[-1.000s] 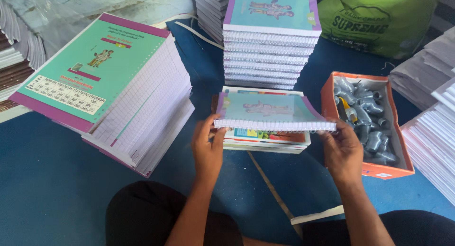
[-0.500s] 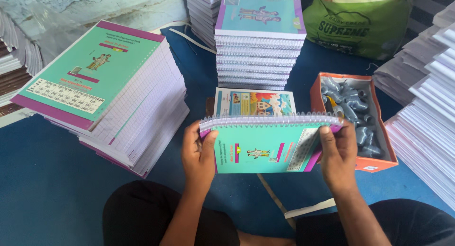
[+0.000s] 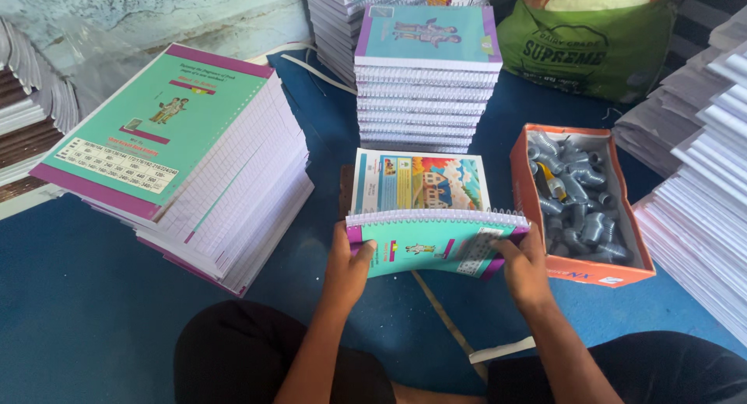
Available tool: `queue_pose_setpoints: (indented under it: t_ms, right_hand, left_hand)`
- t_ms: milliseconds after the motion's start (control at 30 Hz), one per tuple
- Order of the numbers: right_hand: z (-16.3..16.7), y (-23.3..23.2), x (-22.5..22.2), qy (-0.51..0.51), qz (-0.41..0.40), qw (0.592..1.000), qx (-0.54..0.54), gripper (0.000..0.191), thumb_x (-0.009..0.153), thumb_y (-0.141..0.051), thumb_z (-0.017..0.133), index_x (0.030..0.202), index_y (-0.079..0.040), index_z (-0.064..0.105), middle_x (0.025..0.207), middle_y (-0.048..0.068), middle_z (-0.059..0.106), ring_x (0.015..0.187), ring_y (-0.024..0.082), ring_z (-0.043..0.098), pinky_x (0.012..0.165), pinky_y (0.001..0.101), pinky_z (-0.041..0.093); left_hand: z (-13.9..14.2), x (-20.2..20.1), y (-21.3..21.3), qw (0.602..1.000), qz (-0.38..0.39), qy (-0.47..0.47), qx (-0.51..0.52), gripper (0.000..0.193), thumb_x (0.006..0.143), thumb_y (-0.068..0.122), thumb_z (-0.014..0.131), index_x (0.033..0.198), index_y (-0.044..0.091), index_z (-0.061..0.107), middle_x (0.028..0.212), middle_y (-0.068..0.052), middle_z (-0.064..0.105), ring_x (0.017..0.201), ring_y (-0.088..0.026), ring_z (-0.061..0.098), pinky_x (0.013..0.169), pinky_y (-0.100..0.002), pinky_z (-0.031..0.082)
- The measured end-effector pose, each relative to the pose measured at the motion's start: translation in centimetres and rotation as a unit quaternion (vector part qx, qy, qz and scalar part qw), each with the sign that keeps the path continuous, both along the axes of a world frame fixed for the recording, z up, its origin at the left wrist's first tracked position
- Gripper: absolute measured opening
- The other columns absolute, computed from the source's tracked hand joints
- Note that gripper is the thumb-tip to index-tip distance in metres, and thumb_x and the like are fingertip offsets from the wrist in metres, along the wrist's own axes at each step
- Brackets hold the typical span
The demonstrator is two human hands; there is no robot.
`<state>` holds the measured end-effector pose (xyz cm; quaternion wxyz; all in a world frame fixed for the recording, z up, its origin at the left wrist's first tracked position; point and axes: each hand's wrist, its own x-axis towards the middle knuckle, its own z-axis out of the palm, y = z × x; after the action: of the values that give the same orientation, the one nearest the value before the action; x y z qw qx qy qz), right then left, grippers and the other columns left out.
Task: The person inserts a plastic spiral binding into the punched holes of a notebook cover and pages, then closes the spiral to secure the pages. They place the finished notebook onto a stack of completed notebooks.
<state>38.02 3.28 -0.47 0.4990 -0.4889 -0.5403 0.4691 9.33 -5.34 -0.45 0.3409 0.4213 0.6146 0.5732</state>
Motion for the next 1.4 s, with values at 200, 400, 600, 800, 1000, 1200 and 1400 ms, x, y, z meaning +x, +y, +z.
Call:
queue_pose_setpoints:
  t_ms: [200,400,600,800,1000,1200,1400]
  right_hand:
    - [1.7,-0.4,-0.7,0.007,0.032,0.999,-0.003,0.038,0.091,-0.005,0.067,0.124,0.002,0.05,0.114,0.013,0.067,0.107,0.018,0.064,0.096,0.0334,0.05]
    - [3.1,-0.7,-1.0,-0.042,0.018,0.998,-0.048,0.043,0.089,-0.01,0.073,0.124,0.002,0.052,0.114,0.015,0.069,0.108,0.02,0.068,0.097,0.0355,0.053]
    - [3.0,-0.8,-1.3,0.024,0.041,0.998,-0.039,0.045,0.088,-0.01,0.073,0.125,0.001,0.05,0.116,0.015,0.069,0.11,0.021,0.066,0.098,0.0359,0.051]
    - [2.5,-0.6,-1.2,0.014,0.034,0.998,-0.048,0.042,0.09,-0.009,0.073,0.122,0.001,0.048,0.109,0.011,0.067,0.101,0.017,0.065,0.089,0.0328,0.054]
    - [2.0,-0.5,0.0,-0.054,0.05,0.995,-0.06,0.037,0.091,0.0,0.067,0.125,0.0,0.053,0.101,0.01,0.059,0.086,0.016,0.055,0.073,0.0333,0.046]
    - [3.5,-0.8,-0.4,0.014,0.085,0.995,-0.058,0.042,0.086,0.003,0.061,0.126,-0.005,0.054,0.11,0.004,0.066,0.102,0.013,0.063,0.089,0.0295,0.05]
    - [4.7,-1.2,-0.8,0.034,0.078,0.995,-0.059,0.04,0.089,-0.001,0.057,0.129,-0.007,0.058,0.116,0.003,0.067,0.108,0.012,0.062,0.093,0.0276,0.048]
  left_hand:
    - [-0.9,-0.2,-0.1,1.0,-0.013,-0.004,0.002,0.046,0.088,0.002,0.06,0.132,0.003,0.048,0.116,-0.013,0.067,0.107,-0.022,0.066,0.096,-0.036,0.051]
    - [0.9,0.1,0.3,0.983,-0.016,-0.153,0.103,0.058,0.08,-0.005,0.051,0.137,0.002,0.048,0.126,-0.014,0.062,0.119,-0.022,0.06,0.104,-0.036,0.047]
    - [6.9,1.9,-0.3,0.931,0.09,0.254,0.247,0.05,0.079,-0.006,0.064,0.127,0.004,0.056,0.127,-0.016,0.057,0.126,-0.032,0.056,0.11,-0.041,0.045]
    - [10.3,9.5,2.6,0.902,-0.112,0.331,0.254,0.046,0.081,0.003,0.076,0.124,0.009,0.062,0.123,-0.014,0.059,0.119,-0.034,0.06,0.104,-0.046,0.049]
    - [10.6,12.4,6.8,0.857,-0.218,0.42,0.203,0.051,0.079,0.005,0.075,0.127,0.009,0.059,0.115,-0.014,0.064,0.104,-0.035,0.067,0.087,-0.048,0.054]
    - [10.3,11.6,8.1,0.872,-0.25,0.376,0.19,0.035,0.088,0.015,0.069,0.119,0.004,0.058,0.093,-0.018,0.073,0.086,-0.038,0.071,0.073,-0.049,0.055]
    - [11.0,12.0,8.2,0.837,-0.271,0.455,0.139,0.032,0.097,0.035,0.06,0.094,0.005,0.068,0.073,-0.016,0.071,0.07,-0.036,0.071,0.069,-0.05,0.054]
